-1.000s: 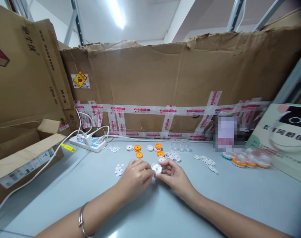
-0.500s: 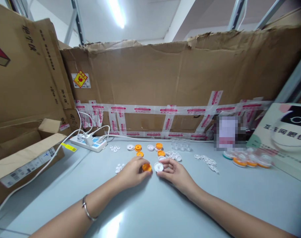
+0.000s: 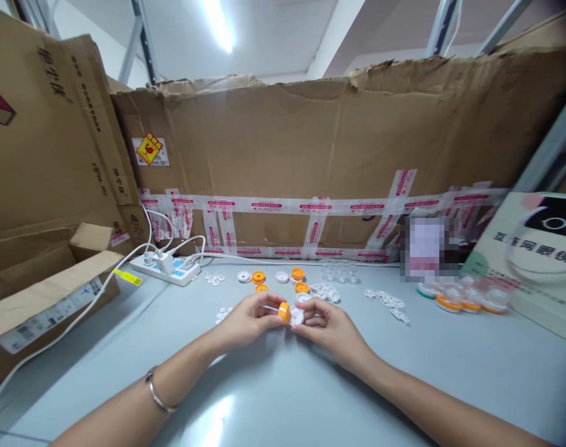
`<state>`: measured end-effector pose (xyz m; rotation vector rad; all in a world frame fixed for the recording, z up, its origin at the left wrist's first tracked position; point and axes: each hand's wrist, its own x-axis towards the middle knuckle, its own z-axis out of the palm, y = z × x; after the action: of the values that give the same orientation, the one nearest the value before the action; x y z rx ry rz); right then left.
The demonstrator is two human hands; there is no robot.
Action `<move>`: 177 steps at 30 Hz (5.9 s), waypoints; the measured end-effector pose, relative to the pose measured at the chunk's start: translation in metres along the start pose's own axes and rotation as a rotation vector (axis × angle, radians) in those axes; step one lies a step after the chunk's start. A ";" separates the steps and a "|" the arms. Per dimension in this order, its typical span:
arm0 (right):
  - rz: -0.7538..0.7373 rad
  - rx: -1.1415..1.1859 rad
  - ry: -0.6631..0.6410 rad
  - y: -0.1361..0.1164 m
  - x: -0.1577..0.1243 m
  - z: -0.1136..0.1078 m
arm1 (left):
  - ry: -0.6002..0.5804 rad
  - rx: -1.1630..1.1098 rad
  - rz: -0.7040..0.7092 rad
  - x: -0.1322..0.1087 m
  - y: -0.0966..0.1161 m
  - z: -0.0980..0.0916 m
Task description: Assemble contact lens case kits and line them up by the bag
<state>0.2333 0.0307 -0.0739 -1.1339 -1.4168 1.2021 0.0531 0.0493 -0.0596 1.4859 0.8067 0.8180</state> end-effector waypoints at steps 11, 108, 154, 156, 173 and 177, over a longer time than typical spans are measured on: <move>0.010 0.020 -0.023 0.003 -0.002 0.001 | -0.011 0.159 0.100 -0.004 0.001 0.004; 0.367 0.852 -0.090 0.001 -0.002 0.009 | 0.093 -0.026 0.055 -0.003 0.010 -0.005; 0.335 0.711 -0.045 -0.003 -0.008 0.015 | 0.289 0.751 0.475 -0.014 -0.001 0.017; 0.338 0.728 -0.050 -0.001 -0.007 0.015 | 0.261 0.732 0.458 -0.014 0.002 0.015; 0.291 0.509 -0.181 -0.012 -0.010 0.014 | 0.266 0.390 -0.061 -0.001 -0.008 0.006; 0.247 0.469 -0.247 -0.015 -0.010 0.013 | 0.256 0.395 -0.054 -0.004 -0.007 0.004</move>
<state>0.2210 0.0181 -0.0612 -0.8656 -1.1007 1.7896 0.0544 0.0444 -0.0667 1.7146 1.2508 0.8520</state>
